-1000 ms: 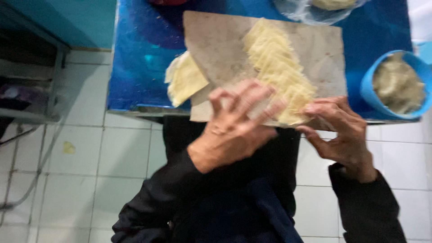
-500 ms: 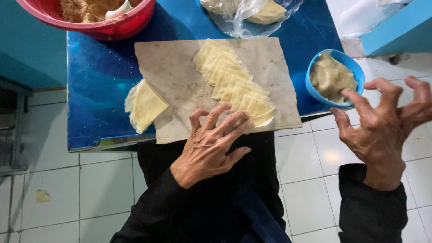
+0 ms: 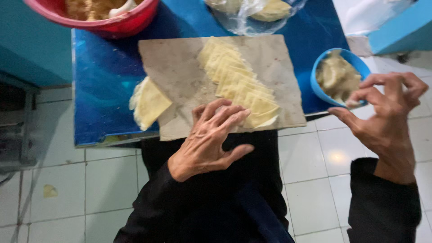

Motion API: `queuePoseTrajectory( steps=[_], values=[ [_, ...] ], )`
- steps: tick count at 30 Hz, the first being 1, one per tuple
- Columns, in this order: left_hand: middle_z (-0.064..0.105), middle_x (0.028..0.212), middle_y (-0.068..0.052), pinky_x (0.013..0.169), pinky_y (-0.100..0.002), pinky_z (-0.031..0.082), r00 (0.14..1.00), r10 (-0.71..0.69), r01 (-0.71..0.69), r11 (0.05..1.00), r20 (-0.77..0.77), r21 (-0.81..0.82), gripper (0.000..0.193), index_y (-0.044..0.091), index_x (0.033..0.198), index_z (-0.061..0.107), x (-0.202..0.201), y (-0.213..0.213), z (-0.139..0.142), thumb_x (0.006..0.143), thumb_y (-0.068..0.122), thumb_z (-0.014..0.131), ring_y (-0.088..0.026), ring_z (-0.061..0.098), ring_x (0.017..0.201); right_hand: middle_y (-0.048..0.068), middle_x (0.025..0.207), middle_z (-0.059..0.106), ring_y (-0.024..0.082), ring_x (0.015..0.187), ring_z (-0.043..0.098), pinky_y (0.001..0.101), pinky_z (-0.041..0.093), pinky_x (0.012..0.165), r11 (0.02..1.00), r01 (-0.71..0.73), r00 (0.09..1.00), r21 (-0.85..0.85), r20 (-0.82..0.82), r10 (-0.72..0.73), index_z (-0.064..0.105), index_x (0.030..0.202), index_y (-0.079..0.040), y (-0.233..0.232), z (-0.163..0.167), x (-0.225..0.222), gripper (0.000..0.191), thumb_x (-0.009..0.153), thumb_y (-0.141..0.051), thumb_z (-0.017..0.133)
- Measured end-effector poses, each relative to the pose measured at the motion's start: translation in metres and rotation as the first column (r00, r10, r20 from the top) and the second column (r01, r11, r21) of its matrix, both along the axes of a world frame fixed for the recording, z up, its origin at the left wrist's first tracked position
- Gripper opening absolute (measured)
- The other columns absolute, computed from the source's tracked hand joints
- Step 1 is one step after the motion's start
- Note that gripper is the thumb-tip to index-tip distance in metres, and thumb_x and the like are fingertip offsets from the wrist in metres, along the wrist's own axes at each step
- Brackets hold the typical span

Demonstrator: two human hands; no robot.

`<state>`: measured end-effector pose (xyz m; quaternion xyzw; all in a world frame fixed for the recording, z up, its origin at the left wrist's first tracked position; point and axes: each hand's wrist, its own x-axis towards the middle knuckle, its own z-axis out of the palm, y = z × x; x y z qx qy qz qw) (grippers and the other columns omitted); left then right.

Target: The person cuts thin pastry sheets into small square pieces by hand, stacking the cut pieces on a board. They then fold the pastry pieces and spoon brown filling from a red bowl onto them, shaping filled pastries one at a time on the board.

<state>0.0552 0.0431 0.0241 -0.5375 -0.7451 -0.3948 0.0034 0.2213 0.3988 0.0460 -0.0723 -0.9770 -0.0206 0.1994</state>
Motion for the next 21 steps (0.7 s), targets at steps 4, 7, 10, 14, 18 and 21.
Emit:
queuePoseTrajectory(
  steps=[4, 7, 10, 14, 18, 21],
  values=[
    [0.060, 0.137, -0.003, 0.103, -0.054, 0.026, 0.969, 0.165, -0.168, 0.986, -0.184, -0.005, 0.056, 0.012, 0.138, 0.058, -0.005, 0.005, -0.002, 0.092, 0.038, 0.077, -0.026, 0.047, 0.137, 0.002, 0.122, 0.055, 0.022, 0.133, 0.039, 0.0420, 0.027, 0.115, 0.981, -0.090, 0.995, -0.174, -0.045, 0.083, 0.068, 0.097, -0.010, -0.049, 0.028, 0.002, 0.035, 0.085, -0.034, 0.091],
    [0.061, 0.132, -0.001, 0.100, -0.054, 0.026, 0.942, 0.222, -0.222, 0.975, -0.252, 0.031, 0.050, 0.013, 0.129, 0.060, -0.015, 0.017, -0.005, 0.089, 0.037, 0.077, -0.026, 0.047, 0.135, 0.003, 0.120, 0.059, 0.028, 0.134, 0.037, 0.0479, 0.027, 0.117, 0.961, -0.219, 0.976, -0.168, -0.034, 0.216, 0.076, 0.103, -0.010, -0.091, 0.031, -0.020, 0.027, 0.080, -0.019, 0.086],
    [0.061, 0.126, -0.001, 0.099, -0.054, 0.027, 0.940, 0.254, -0.252, 0.967, -0.229, 0.040, 0.048, 0.014, 0.123, 0.061, -0.016, 0.024, -0.009, 0.086, 0.040, 0.079, -0.026, 0.049, 0.131, -0.001, 0.122, 0.061, 0.031, 0.132, 0.035, 0.0440, 0.029, 0.114, 0.940, -0.300, 0.954, -0.163, -0.065, 0.294, 0.081, 0.107, -0.015, -0.117, 0.026, -0.049, 0.022, 0.085, -0.015, 0.084],
    [0.060, 0.125, -0.001, 0.104, -0.051, 0.031, 0.941, 0.227, -0.216, 0.974, -0.250, 0.072, 0.045, 0.018, 0.126, 0.060, -0.014, 0.023, -0.011, 0.088, 0.036, 0.078, -0.027, 0.047, 0.132, -0.004, 0.121, 0.061, 0.032, 0.134, 0.034, 0.0511, 0.024, 0.109, 0.928, -0.361, 0.932, -0.088, -0.012, 0.361, 0.082, 0.098, -0.024, -0.116, 0.016, -0.081, 0.011, 0.088, -0.024, 0.086],
    [0.060, 0.125, 0.001, 0.103, -0.049, 0.034, 0.959, 0.152, -0.131, 0.986, -0.239, 0.101, 0.041, 0.021, 0.123, 0.064, -0.016, 0.019, -0.010, 0.086, 0.028, 0.078, -0.026, 0.048, 0.132, -0.007, 0.120, 0.061, 0.032, 0.132, 0.033, 0.0527, 0.023, 0.102, 0.937, -0.347, 0.925, -0.032, 0.157, 0.347, 0.080, 0.090, -0.027, -0.095, 0.009, -0.103, 0.016, 0.081, -0.040, 0.085],
    [0.060, 0.123, 0.004, 0.106, -0.048, 0.034, 0.969, 0.151, -0.128, 0.983, -0.193, 0.128, 0.028, 0.022, 0.113, 0.067, -0.015, 0.018, -0.009, 0.089, 0.028, 0.078, -0.025, 0.049, 0.133, -0.006, 0.120, 0.061, 0.033, 0.135, 0.031, 0.0549, 0.025, 0.101, 0.932, -0.361, 0.894, 0.039, 0.300, 0.334, 0.079, 0.081, -0.030, -0.077, 0.006, -0.126, 0.027, 0.074, -0.056, 0.081]
  ],
)
